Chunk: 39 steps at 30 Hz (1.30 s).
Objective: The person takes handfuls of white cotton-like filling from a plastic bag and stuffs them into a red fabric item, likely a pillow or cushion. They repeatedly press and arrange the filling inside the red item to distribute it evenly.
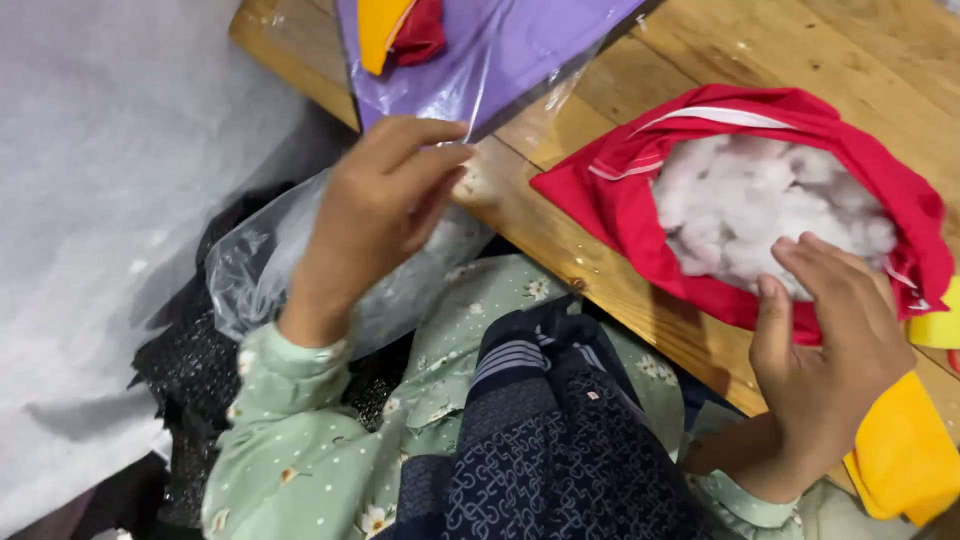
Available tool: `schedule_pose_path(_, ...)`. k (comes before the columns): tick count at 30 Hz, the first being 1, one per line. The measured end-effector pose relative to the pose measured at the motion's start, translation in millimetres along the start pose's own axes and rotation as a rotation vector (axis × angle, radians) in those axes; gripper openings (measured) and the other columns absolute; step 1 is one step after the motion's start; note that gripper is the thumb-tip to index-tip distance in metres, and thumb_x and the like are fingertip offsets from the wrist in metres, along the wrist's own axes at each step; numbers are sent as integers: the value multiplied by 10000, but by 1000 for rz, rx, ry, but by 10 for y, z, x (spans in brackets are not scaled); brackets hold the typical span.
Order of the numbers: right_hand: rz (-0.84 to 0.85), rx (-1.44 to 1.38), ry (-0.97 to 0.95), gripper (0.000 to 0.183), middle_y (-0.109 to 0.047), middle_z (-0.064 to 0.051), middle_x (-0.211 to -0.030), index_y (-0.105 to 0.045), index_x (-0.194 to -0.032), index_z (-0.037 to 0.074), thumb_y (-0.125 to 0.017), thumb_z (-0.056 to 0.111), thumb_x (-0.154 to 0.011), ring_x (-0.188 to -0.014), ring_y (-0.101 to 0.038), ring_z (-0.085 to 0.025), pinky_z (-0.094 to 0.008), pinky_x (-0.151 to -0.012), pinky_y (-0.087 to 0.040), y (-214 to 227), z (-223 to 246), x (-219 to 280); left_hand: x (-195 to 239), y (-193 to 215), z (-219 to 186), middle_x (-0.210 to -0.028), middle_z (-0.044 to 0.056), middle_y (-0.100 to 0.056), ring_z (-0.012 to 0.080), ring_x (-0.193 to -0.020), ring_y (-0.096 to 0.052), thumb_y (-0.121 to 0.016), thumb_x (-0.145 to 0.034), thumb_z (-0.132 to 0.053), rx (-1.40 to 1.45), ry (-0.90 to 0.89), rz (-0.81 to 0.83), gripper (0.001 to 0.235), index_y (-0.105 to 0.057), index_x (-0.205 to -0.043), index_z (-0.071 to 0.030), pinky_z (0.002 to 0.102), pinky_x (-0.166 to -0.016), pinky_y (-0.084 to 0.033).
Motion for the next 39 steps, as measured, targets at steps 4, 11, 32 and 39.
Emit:
schedule_pose_path(4,62,-267,-15,65,-730,-282,-1095,-713,-1093,-162,-673,-160,-1043,-1064,-712,-452,-511,-1017,-568,-260,370,-146,710,299,280,-860,122,-623,329,-750,-619,-674,-1036,-80,-136,385,293,97,-676,-978,-2,444,-638,-476)
schedule_pose_path(11,132,-619,152,50,-783,-105,-941,-781,-947,46,-734,55,-931,-905,-765,-371,-486,-883,-606,-1074,820,-282,1877,-477,826,-1107,256,-734,456,-1023,-724,-693,-880,-122,-131,832,745,331,-708,-1202,-47,540,-873,-581)
schedule_pose_path(32,898,5,291,850,-625,-71,-1293,-493,-1464,342,-787,-50,-770,-1041,-749,-257,-397,-806,-637,-5414,1013,463,1740,-312,1838,-1059,291,-729,454,-1032,-706,-645,-973,-100,-223,795,523,322,-684,-1283,-21,525,-882,-566)
schedule_pose_path(39,1013,-188,128,254,-747,-136,-1009,-678,-1167,151,-501,55,-1011,-953,-761,-346,-518,-750,-620,-5827,924,701,1628,-141,1637,-1127,331,-707,502,-1106,-665,-637,-962,-97,-83,840,529,383,-656,-1309,64,571,-952,-521)
Point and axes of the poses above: each hand's wrist, its own x-axis away from the middle knuckle, its own y-axis out of the back of the hand, z = x × y, the point moved 2 cm from there along -x, towards the middle knuckle
